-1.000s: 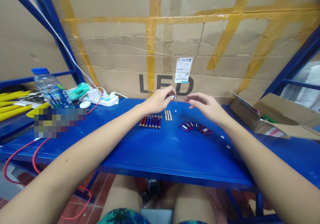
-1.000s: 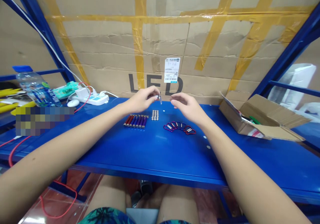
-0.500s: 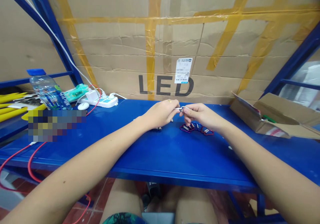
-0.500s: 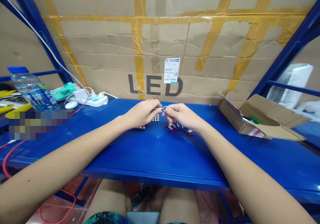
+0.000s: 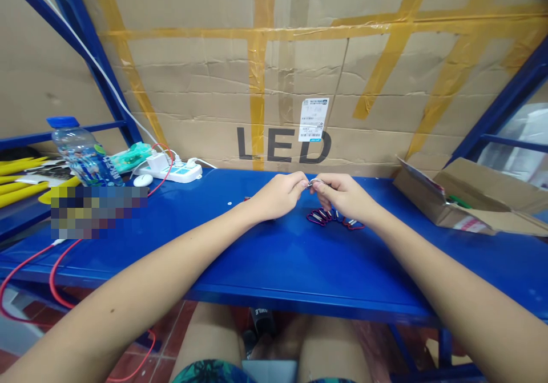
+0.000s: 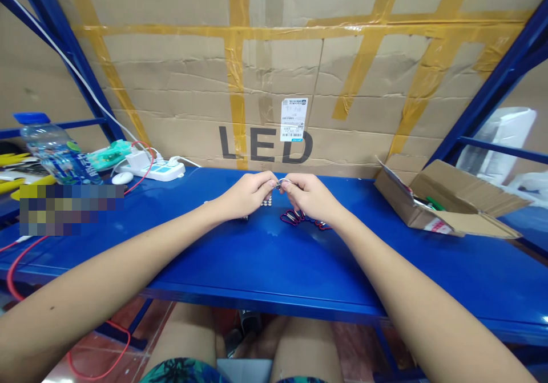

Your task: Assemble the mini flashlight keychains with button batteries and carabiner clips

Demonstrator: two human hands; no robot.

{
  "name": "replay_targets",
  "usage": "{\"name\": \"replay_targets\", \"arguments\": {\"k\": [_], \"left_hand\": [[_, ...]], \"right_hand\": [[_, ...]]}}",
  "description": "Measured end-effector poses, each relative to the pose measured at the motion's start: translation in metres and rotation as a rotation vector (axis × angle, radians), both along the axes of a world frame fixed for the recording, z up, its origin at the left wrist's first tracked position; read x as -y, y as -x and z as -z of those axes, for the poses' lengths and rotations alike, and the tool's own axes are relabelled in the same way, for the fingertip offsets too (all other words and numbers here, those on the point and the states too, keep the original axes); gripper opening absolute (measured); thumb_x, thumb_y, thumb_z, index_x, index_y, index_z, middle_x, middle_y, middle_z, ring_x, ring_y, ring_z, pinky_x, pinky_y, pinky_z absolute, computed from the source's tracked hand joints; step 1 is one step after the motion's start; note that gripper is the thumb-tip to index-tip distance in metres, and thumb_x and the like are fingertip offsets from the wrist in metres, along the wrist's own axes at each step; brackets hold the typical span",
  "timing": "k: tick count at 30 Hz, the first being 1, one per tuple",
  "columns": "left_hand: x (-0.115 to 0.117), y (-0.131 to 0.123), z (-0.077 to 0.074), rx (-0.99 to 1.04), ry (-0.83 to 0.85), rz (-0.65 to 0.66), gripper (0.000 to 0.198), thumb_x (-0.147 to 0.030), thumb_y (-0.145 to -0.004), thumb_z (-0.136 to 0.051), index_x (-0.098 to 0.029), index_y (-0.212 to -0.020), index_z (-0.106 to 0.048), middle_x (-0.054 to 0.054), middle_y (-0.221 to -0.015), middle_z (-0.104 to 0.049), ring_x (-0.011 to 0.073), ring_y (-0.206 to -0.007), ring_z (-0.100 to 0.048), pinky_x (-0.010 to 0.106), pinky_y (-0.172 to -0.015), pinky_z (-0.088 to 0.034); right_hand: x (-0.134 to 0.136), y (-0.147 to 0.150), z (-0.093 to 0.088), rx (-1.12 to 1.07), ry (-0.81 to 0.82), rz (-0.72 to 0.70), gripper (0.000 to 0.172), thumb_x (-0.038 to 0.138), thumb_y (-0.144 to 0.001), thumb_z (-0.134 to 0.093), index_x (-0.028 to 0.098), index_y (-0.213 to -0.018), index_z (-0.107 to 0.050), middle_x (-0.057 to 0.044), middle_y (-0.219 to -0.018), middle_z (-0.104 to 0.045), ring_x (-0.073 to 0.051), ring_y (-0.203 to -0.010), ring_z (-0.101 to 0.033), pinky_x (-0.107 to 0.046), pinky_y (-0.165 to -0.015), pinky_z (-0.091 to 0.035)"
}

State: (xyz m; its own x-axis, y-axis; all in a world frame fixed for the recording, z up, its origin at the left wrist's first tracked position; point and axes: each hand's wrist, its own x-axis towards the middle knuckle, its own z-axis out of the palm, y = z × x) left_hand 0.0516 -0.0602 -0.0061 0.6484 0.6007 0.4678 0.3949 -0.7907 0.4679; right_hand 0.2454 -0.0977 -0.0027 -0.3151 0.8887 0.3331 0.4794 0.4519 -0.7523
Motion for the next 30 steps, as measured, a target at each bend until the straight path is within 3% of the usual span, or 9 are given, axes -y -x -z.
{"name": "replay_targets", "arguments": {"k": [4, 8, 12, 18, 24, 30], "left_hand": [[-0.004, -0.002, -0.002, 0.115, 0.193, -0.016, 0.021, -0.029, -0.096, -0.045, -0.018, -0.088, -0.061, 0.001, -0.073, -0.063, 0.0144, -0.068, -0.057, 0.028, -0.067, -0.046], [-0.028, 0.007, -0.01, 0.147, 0.304, -0.113, 0.017, -0.025, -0.09, -0.052, -0.015, -0.084, -0.065, 0.005, -0.078, -0.067, 0.0149, -0.073, -0.059, 0.029, -0.07, -0.048], [-0.065, 0.014, -0.014, -0.008, 0.179, -0.193, 0.012, -0.02, -0.082, -0.057, -0.015, -0.082, -0.068, 0.007, -0.088, -0.072, 0.0167, -0.081, -0.063, 0.03, -0.076, -0.048], [-0.107, -0.002, -0.006, -0.533, -0.066, -0.138, 0.021, -0.017, -0.075, -0.058, -0.016, -0.09, -0.073, 0.011, -0.092, -0.073, 0.0209, -0.079, -0.063, 0.033, -0.075, -0.047], [-0.12, -0.022, -0.008, -0.75, -0.146, -0.001, 0.025, -0.012, -0.076, -0.057, -0.017, -0.092, -0.075, 0.01, -0.094, -0.073, 0.0205, -0.079, -0.063, 0.03, -0.07, -0.046], [-0.115, -0.031, -0.015, -0.797, -0.114, -0.018, 0.024, -0.007, -0.069, -0.062, -0.017, -0.086, -0.078, 0.01, -0.088, -0.073, 0.0208, -0.076, -0.064, 0.033, -0.077, -0.048]], "right_hand": [[-0.003, -0.003, 0.001, -0.002, -0.016, 0.037, 0.036, 0.052, -0.092, -0.051, 0.02, -0.077, -0.057, 0.004, -0.049, -0.05, -0.013, -0.046, -0.047, -0.029, -0.053, -0.038], [-0.007, -0.009, 0.002, 0.011, -0.057, 0.085, 0.037, 0.05, -0.094, -0.05, 0.019, -0.078, -0.06, 0.003, -0.049, -0.05, -0.014, -0.047, -0.048, -0.03, -0.058, -0.04], [-0.01, -0.014, 0.001, 0.027, -0.055, 0.127, 0.037, 0.051, -0.094, -0.05, 0.019, -0.077, -0.06, 0.003, -0.048, -0.051, -0.014, -0.047, -0.048, -0.032, -0.06, -0.041], [-0.012, -0.02, 0.001, 0.067, -0.014, 0.168, 0.036, 0.05, -0.092, -0.05, 0.019, -0.077, -0.06, 0.003, -0.048, -0.051, -0.015, -0.047, -0.048, -0.031, -0.057, -0.04], [-0.012, -0.021, 0.001, 0.103, 0.017, 0.172, 0.036, 0.049, -0.092, -0.047, 0.019, -0.078, -0.061, 0.002, -0.049, -0.051, -0.015, -0.048, -0.047, -0.03, -0.054, -0.039], [-0.013, -0.022, 0.001, 0.141, -0.003, 0.172, 0.036, 0.048, -0.092, -0.047, 0.018, -0.079, -0.063, 0.002, -0.05, -0.052, -0.015, -0.05, -0.047, -0.03, -0.055, -0.038]]}}
